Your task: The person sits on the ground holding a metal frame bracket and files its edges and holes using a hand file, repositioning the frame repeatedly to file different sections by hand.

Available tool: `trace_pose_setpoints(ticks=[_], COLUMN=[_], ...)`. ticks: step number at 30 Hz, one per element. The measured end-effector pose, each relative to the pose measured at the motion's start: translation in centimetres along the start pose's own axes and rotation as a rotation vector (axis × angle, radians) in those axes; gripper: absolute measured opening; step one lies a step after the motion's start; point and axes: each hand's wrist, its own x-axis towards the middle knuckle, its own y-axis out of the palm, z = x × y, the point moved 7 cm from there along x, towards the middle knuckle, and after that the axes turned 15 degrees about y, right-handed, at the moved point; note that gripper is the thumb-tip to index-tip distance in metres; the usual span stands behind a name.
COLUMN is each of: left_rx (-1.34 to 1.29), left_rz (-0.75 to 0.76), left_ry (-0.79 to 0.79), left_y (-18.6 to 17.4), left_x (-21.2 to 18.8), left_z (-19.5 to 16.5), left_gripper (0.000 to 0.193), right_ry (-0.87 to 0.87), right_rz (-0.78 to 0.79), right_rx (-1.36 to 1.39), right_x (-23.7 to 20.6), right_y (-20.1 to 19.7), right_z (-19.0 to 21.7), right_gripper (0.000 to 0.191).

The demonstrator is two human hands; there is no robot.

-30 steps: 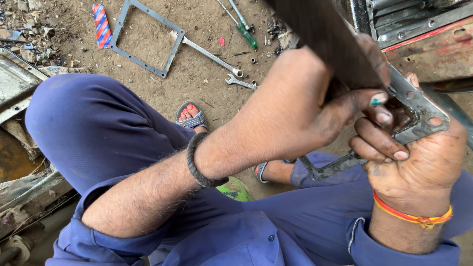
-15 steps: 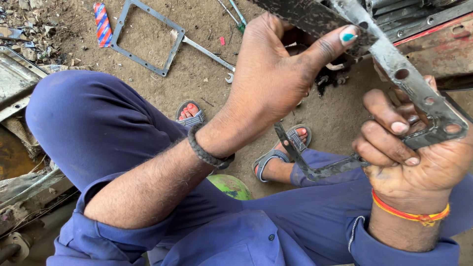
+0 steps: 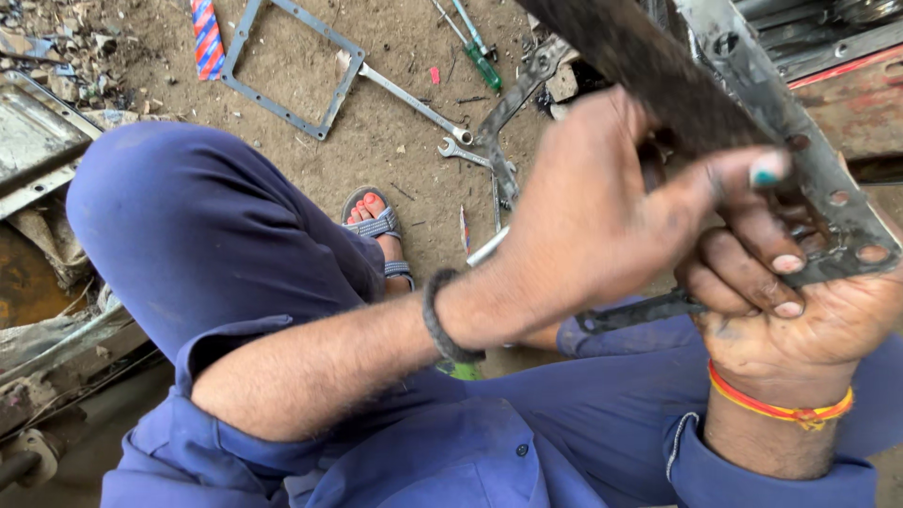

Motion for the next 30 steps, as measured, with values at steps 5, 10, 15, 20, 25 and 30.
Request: trace_pose_setpoints(ticks=[5, 10, 15, 20, 25, 30], left_rx=[-0.107, -0.024, -0.144, -0.331, -0.271, -0.123], left_rz=[-0.03, 0.007, -0.047, 0.015, -0.012, -0.04], left_ry=[-0.036, -0.146, -0.083, -0.274, -0.236, -0.008], left_y=[0.2, 0.2, 0.8, 2.0, 1.7, 1.1], left_x=[-0.2, -0.6, -0.4, -1.4, -1.5, -0.7], left_z=[0.3, 0.8, -0.3, 0.9, 0.8, -1.0], left_gripper=[0.026, 0.023, 0.02, 0.017, 0.018, 0.018], right_ry=[-0.022, -0.118, -0.176, -0.174, -0.253, -0.255], right_rz=[-0.03, -0.015, -0.066, -0.043, -0.042, -0.045], right_rx=[-0.141, -0.167, -0.141, -0.08, -0.089, -0.153], right_x=[-0.2, -0.2, -0.5, -0.6, -0.3, -0.6], right_y=[0.4, 0.1, -1.6, -2.1, -1.7, -1.8], right_z=[-0.1, -0.3, 0.0, -0.2, -0.1, -0.3], right_gripper=[0.037, 0.037, 0.049, 0.055, 0.057, 0.064])
